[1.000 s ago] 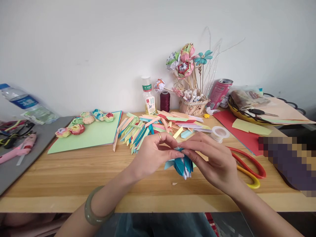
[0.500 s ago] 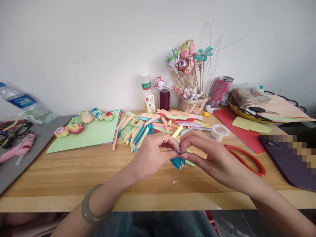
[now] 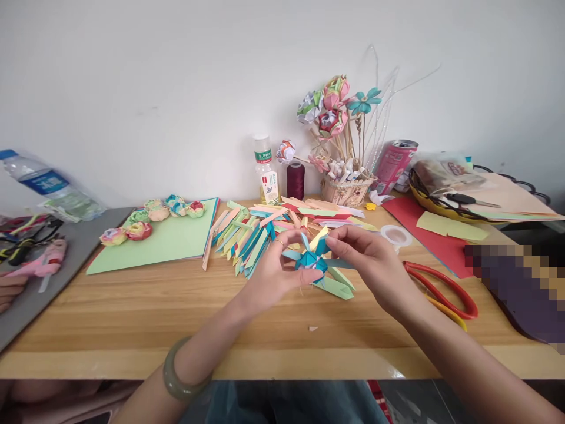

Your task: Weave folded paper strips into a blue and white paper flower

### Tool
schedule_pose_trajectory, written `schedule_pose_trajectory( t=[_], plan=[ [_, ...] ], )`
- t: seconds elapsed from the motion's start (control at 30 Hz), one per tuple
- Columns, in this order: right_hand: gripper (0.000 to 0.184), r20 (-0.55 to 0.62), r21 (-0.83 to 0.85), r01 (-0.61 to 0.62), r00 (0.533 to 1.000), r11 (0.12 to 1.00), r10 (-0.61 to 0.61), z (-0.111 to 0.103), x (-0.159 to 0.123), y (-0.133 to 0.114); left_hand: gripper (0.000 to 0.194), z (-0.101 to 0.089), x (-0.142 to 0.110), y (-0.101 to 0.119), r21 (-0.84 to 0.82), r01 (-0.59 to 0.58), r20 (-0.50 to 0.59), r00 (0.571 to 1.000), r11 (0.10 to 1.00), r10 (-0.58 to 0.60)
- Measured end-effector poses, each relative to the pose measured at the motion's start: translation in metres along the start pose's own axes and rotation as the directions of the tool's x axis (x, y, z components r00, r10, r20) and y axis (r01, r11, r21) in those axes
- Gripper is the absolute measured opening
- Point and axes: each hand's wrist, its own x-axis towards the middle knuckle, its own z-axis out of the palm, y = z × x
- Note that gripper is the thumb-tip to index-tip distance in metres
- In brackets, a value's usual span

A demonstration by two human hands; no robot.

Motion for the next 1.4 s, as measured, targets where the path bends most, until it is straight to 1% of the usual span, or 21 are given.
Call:
schedule_pose_trajectory(
  t=[0.07, 0.17, 0.3, 0.37, 0.4, 0.47, 0.5, 0.53, 0.57, 0.63, 0.7, 0.77, 0.83, 0.9, 0.97, 1.03, 1.07, 1.13, 1.23, 1.3, 1.4],
  plan=[
    [0.021, 0.035, 0.012, -0.007, 0.999, 1.000, 0.007, 0.000, 0.002, -0.002, 0.047, 0.001, 0.000, -0.001, -0.021, 0.037, 0.020, 0.999, 0.999, -0.037],
    [0.024, 0.094, 0.038, -0.006, 0.996, 0.999, 0.002, -0.002, 0.005, -0.001, 0.044, 0.001, 0.001, 0.000, -0.061, 0.032, 0.011, 0.999, 0.998, -0.032],
    [0.021, 0.188, 0.068, -0.030, 0.982, 0.997, 0.017, -0.003, 0.009, 0.008, 0.044, -0.004, 0.002, -0.002, -0.030, 0.038, 0.011, 0.999, 0.999, -0.038],
    [0.022, 0.230, 0.077, -0.039, 0.973, 0.996, 0.020, -0.002, 0.012, 0.014, 0.035, -0.007, 0.003, -0.002, -0.033, 0.032, 0.015, 0.999, 0.999, -0.031],
    [0.022, 0.254, 0.081, -0.039, 0.967, 0.996, 0.017, -0.001, 0.014, 0.016, 0.029, -0.009, 0.004, -0.002, -0.047, 0.029, 0.002, 1.000, 0.998, -0.029],
    [0.023, 0.309, 0.079, -0.037, 0.951, 0.996, 0.011, 0.000, 0.017, 0.019, 0.029, -0.014, 0.006, 0.000, -0.052, 0.016, -0.074, 0.997, 0.999, -0.020],
    [0.023, 0.326, 0.071, -0.032, 0.945, 0.997, 0.007, 0.001, 0.018, 0.021, 0.028, -0.016, 0.008, 0.001, -0.023, 0.005, -0.131, 0.991, 1.000, -0.008],
    [0.023, 0.334, 0.055, -0.027, 0.943, 0.998, 0.007, 0.001, 0.019, 0.021, 0.024, -0.019, 0.009, 0.003, 0.042, -0.010, -0.172, 0.985, 0.999, 0.017],
    [0.022, 0.334, 0.035, -0.022, 0.942, 0.999, 0.009, 0.002, 0.020, 0.022, 0.020, -0.022, 0.010, 0.004, 0.115, -0.027, -0.187, 0.981, 0.993, 0.048],
    [0.022, 0.331, 0.005, -0.013, 0.944, 1.000, 0.011, 0.003, 0.023, 0.025, 0.016, -0.026, 0.012, 0.004, 0.216, -0.015, -0.133, 0.990, 0.976, 0.045],
    [0.022, 0.335, -0.004, -0.012, 0.942, 1.000, 0.012, 0.005, 0.024, 0.029, 0.017, -0.028, 0.012, 0.001, 0.273, 0.033, -0.036, 0.999, 0.962, -0.025],
    [0.022, 0.335, -0.015, -0.024, 0.942, 1.000, 0.027, 0.007, 0.026, 0.031, 0.023, -0.029, 0.014, -0.005, 0.305, 0.071, 0.009, 0.997, 0.950, -0.078],
    [0.022, 0.337, -0.030, -0.052, 0.940, 0.998, 0.059, 0.009, 0.026, 0.031, 0.020, -0.031, 0.015, -0.012, 0.310, 0.056, 0.024, 0.997, 0.949, -0.067],
    [0.020, 0.353, -0.022, -0.107, 0.929, 0.994, 0.108, 0.011, 0.026, 0.029, 0.015, -0.032, 0.017, -0.018, 0.286, 0.037, 0.031, 0.998, 0.958, -0.048],
    [0.018, 0.381, -0.019, -0.165, 0.911, 0.986, 0.160, 0.011, 0.026, 0.026, 0.014, -0.034, 0.019, -0.021, 0.245, 0.034, 0.032, 0.999, 0.969, -0.043],
    [0.016, 0.426, -0.061, -0.178, 0.885, 0.982, 0.187, 0.012, 0.026, 0.025, 0.013, -0.036, 0.019, -0.023, 0.211, 0.037, 0.029, 0.999, 0.977, -0.044],
    [0.015, 0.452, -0.094, -0.160, 0.872, 0.983, 0.185, 0.012, 0.026, 0.025, 0.012, -0.037, 0.019, -0.023, 0.199, 0.040, 0.023, 0.999, 0.979, -0.045],
    [0.013, 0.489, -0.156, -0.081, 0.859, 0.984, 0.149, 0.014, 0.026, 0.026, 0.011, -0.038, 0.018, -0.023, 0.185, 0.054, -0.005, 0.998, 0.981, -0.055],
    [0.012, 0.478, -0.222, 0.089, 0.878, 0.971, 0.029, 0.017, 0.027, 0.029, 0.011, -0.038, 0.016, -0.024, 0.175, 0.085, -0.077, 0.994, 0.981, -0.072],
    [0.012, 0.470, -0.260, 0.185, 0.882, 0.948, -0.043, 0.018, 0.027, 0.030, 0.011, -0.037, 0.014, -0.025, 0.191, 0.091, -0.120, 0.990, 0.977, -0.068],
    [0.011, 0.477, -0.301, 0.257, 0.875, 0.918, -0.089, 0.019, 0.027, 0.028, 0.011, -0.034, 0.011, -0.024, 0.256, 0.087, -0.164, 0.985, 0.963, -0.045]
  ],
)
